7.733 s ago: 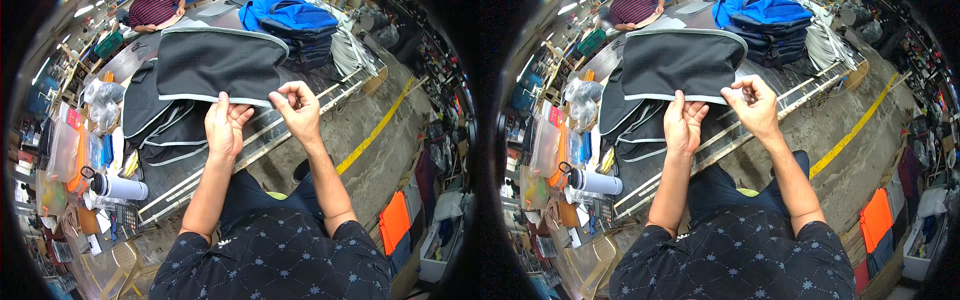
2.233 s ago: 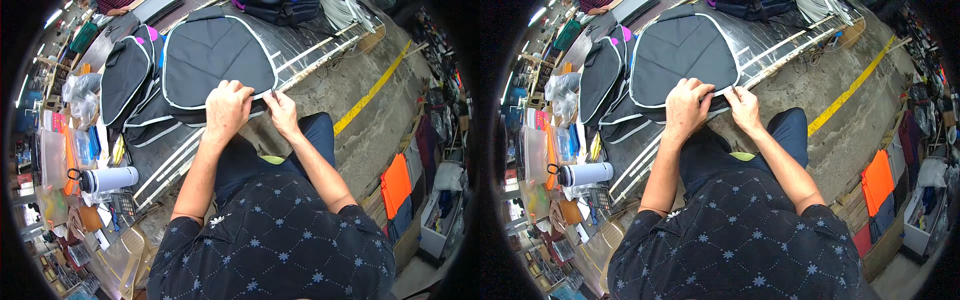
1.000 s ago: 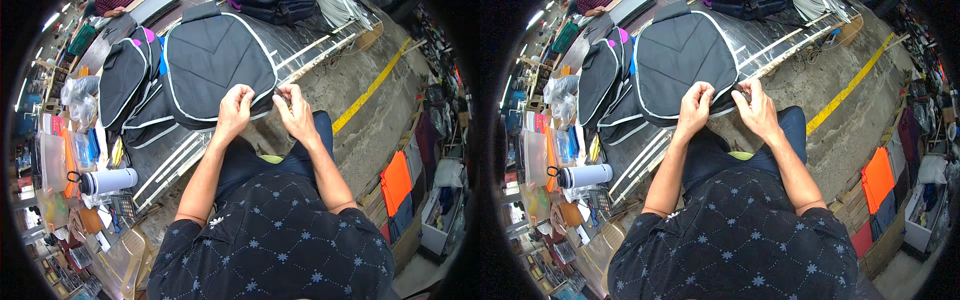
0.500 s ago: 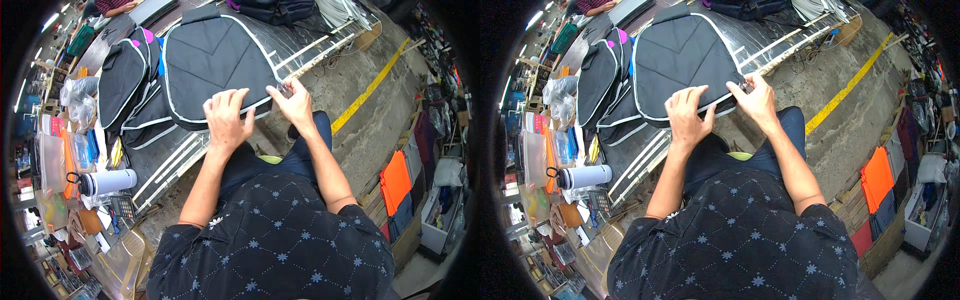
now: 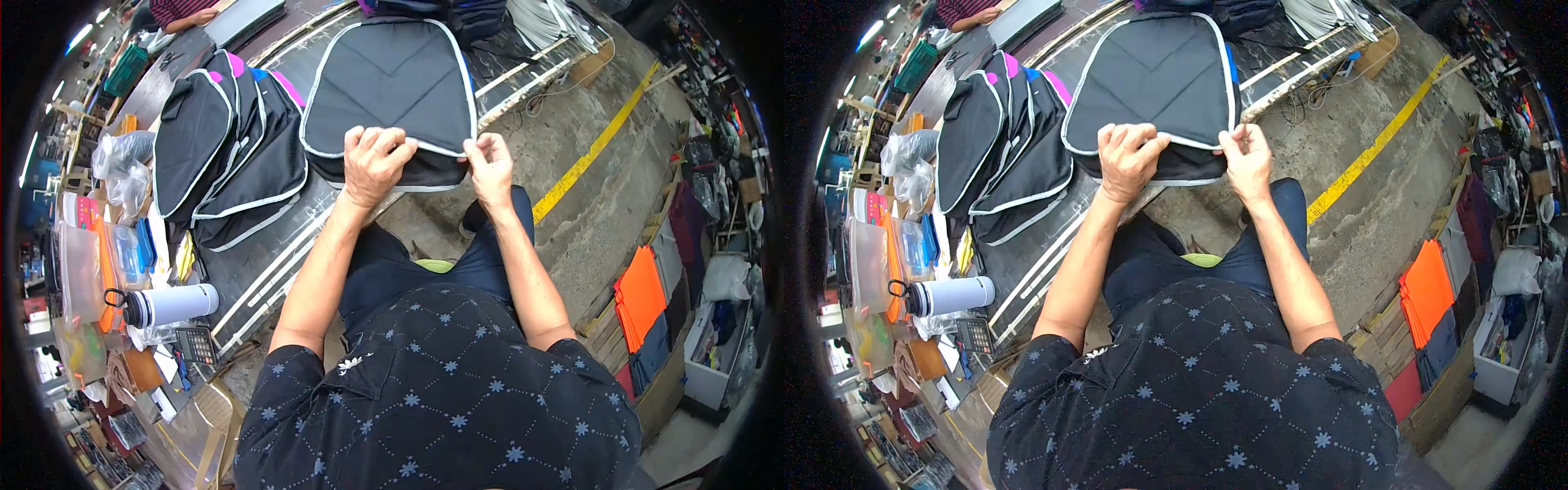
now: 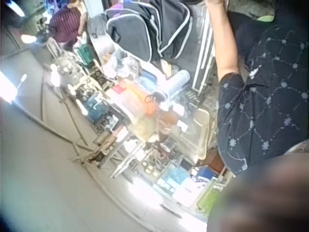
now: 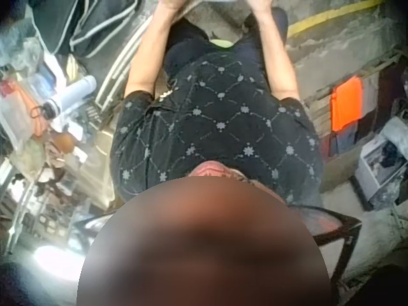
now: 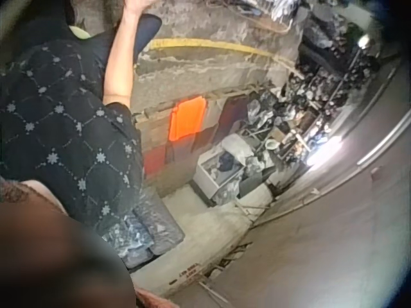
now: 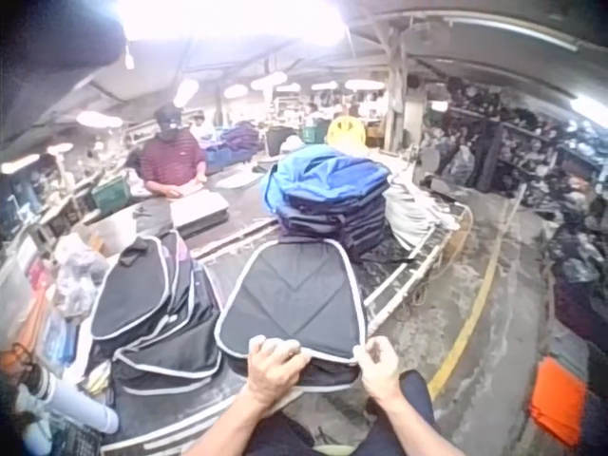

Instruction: Inspecting backpacks for quality control and trimming loose threads.

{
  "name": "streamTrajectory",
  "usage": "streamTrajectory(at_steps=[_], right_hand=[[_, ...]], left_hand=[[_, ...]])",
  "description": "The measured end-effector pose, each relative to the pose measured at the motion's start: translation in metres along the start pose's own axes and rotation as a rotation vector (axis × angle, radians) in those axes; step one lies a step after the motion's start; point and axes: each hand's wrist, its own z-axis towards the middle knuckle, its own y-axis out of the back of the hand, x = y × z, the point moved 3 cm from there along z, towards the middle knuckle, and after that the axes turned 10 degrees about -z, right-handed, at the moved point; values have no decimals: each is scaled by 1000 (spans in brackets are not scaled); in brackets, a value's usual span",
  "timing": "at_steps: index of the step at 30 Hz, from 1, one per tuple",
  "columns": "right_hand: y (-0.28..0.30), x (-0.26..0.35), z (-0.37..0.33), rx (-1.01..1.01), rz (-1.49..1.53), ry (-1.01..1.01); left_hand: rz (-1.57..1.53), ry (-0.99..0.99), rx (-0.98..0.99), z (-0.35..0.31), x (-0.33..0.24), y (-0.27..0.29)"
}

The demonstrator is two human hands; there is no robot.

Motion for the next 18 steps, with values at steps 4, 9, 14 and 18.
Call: streamTrajectory(at_steps=[4,9,14,18], right_hand=[[7,-11,-4,71,-121,-30],[12,-1,-6,167,-185,-29],[8,-1,-13,173,-200,-28],[5,8,-15,95,-358,136]], left_hand=[[-55,141,78,-33,-16,0],[-126,461,133,-25,-51,12],[-147,473,155,8,-56,7],[-121,370,242,10,-50,-3]])
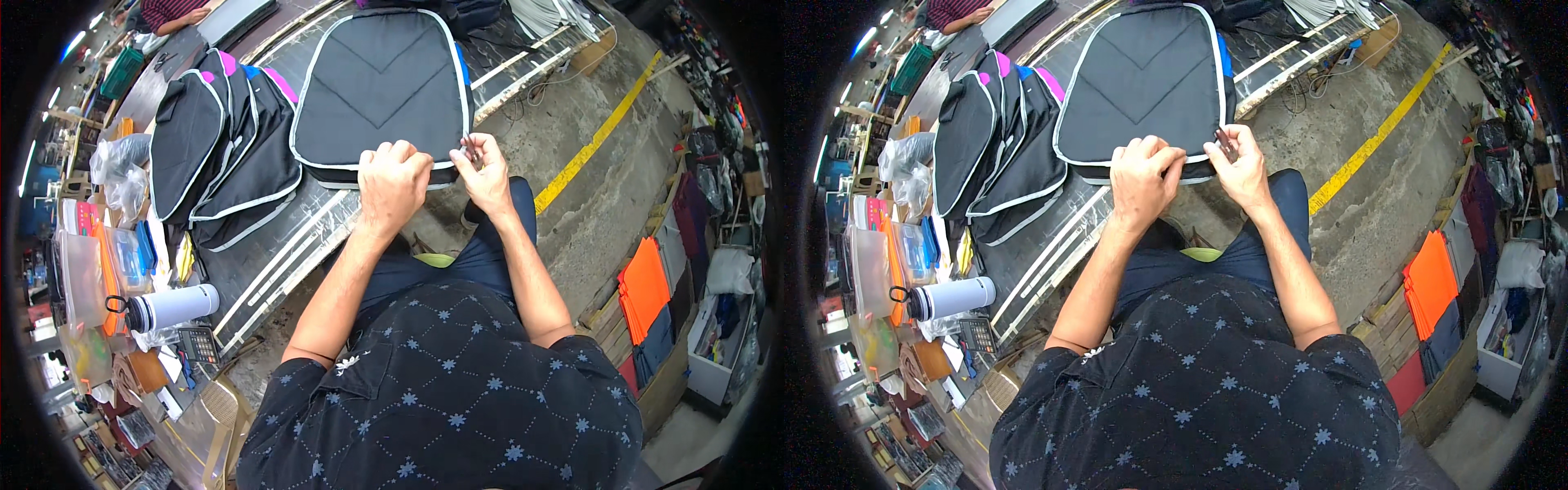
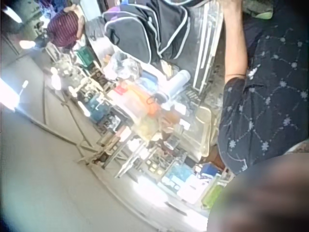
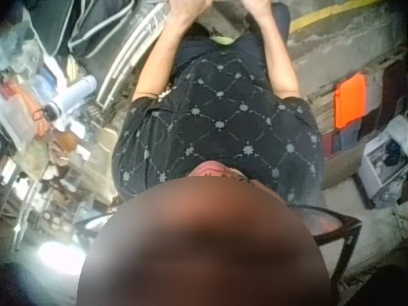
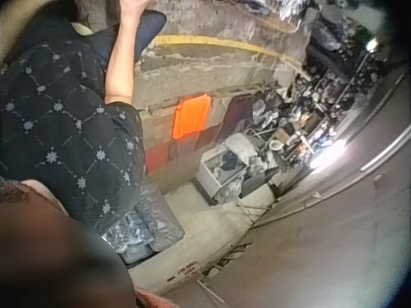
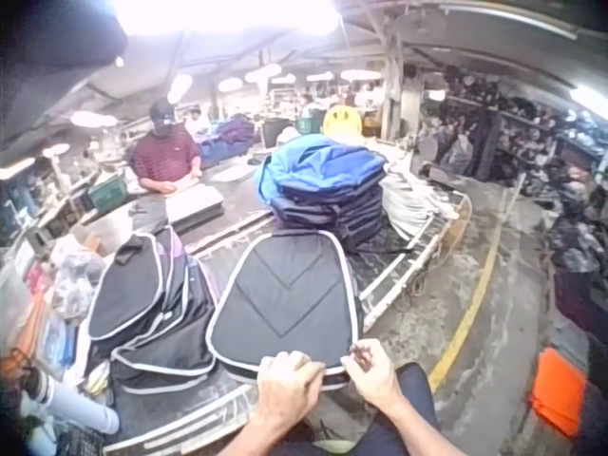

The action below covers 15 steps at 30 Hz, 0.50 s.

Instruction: Inspecting backpacks for quality control and trimming loose threads.

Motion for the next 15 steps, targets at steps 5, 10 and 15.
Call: streamTrajectory(at_steps=[5,10,15], right_hand=[[29,44,-2,92,-216,62],[42,66,6,227,-387,211],[39,63,8,261,-397,324]], left_hand=[[-84,6,-35,-20,-2,-4],[-241,127,-107,-37,2,-13],[-238,103,-127,-32,-1,-10]])
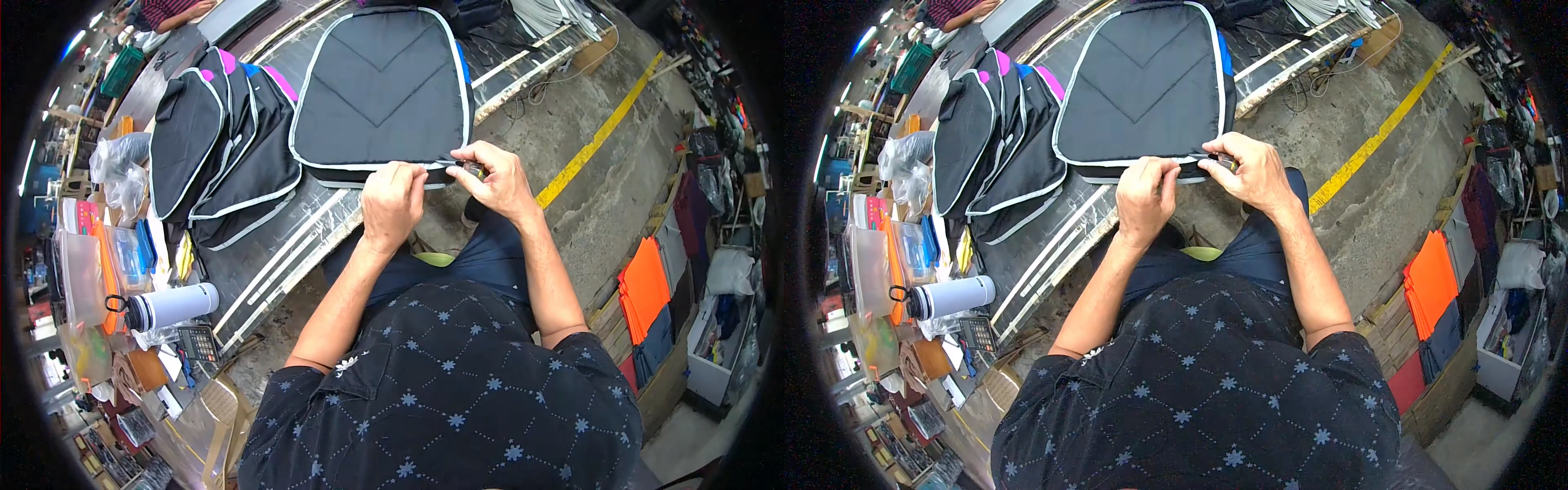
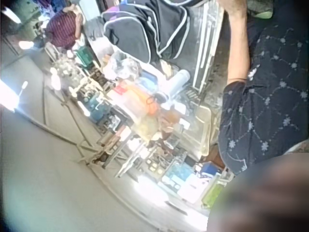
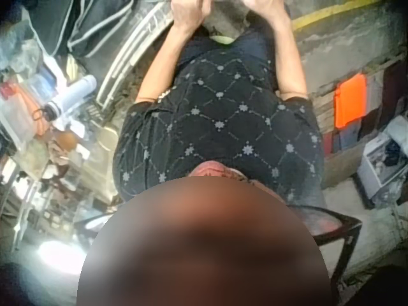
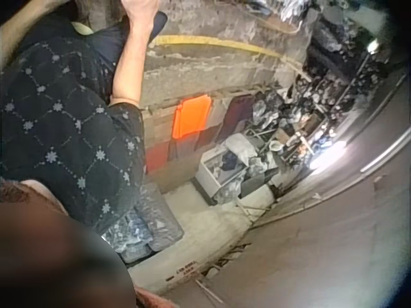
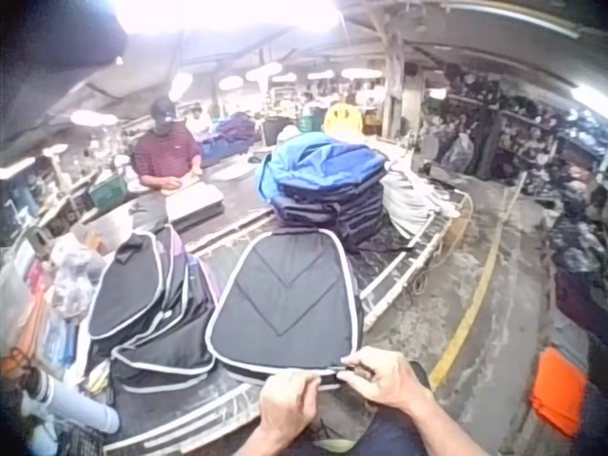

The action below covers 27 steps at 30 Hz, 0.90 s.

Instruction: Inspecting backpacks for quality control and trimming loose threads.

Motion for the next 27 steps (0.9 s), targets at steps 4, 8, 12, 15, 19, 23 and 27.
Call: streamTrajectory(at_steps=[4,8,12,15,19,23,27], right_hand=[[-5,1,-3,-4,29,21],[-7,4,-5,10,35,14],[-12,9,-6,-9,50,29],[-17,9,-7,-25,43,-2],[-22,12,-10,-101,37,-12],[-23,16,-12,-166,19,49],[-24,15,-13,-156,-136,161]], left_hand=[[-16,44,17,0,2,-1],[-79,126,-16,-2,6,-3],[-94,159,-21,-2,7,-3],[-138,233,-11,-2,5,-4],[-125,234,-8,-1,4,-4],[-111,219,-1,-1,4,-4],[-102,217,6,-1,3,-4]])
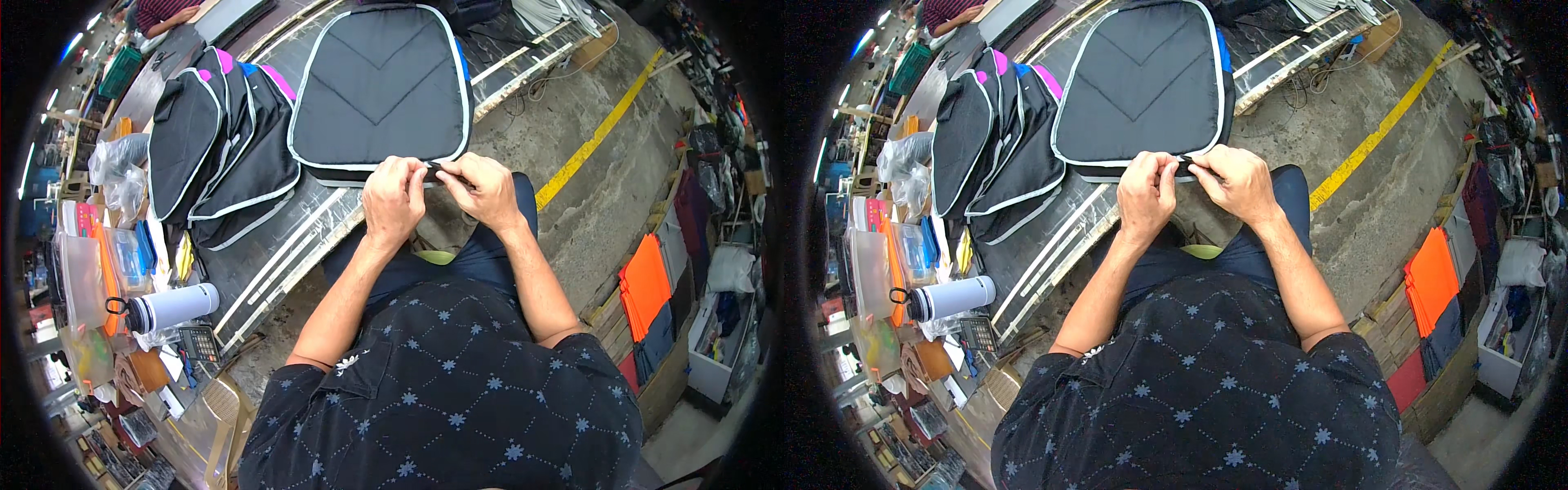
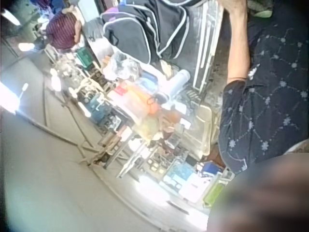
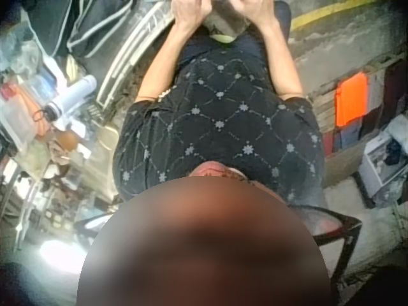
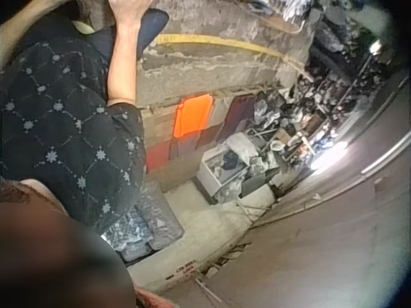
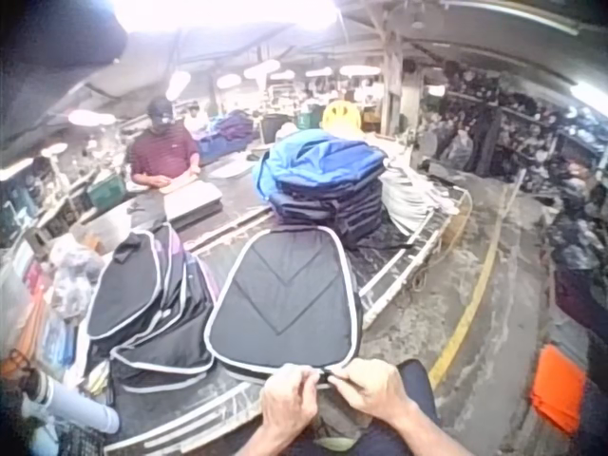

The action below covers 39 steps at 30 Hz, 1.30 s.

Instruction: Inspecting backpacks for quality control and trimming loose threads.

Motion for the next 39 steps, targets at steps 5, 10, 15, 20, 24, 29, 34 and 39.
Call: streamTrajectory(at_steps=[5,10,15,20,24,29,34,39], right_hand=[[-1,-2,-2,-20,-7,9],[3,-2,1,-21,61,-68],[0,-4,-1,-9,70,-74],[0,-1,0,-6,67,-51],[1,-2,-2,2,56,-65],[2,-3,-3,24,126,-140],[2,1,-3,83,124,-173],[2,12,1,33,92,-72]], left_hand=[[-19,3,-4,-1,0,1],[-15,-49,-91,-3,0,8],[110,-119,-104,3,-6,14],[248,-156,-66,15,-15,17],[299,-205,40,22,-17,14],[143,-209,16,10,-2,11],[31,-180,-55,-5,10,11],[5,-180,-66,-8,8,11]])
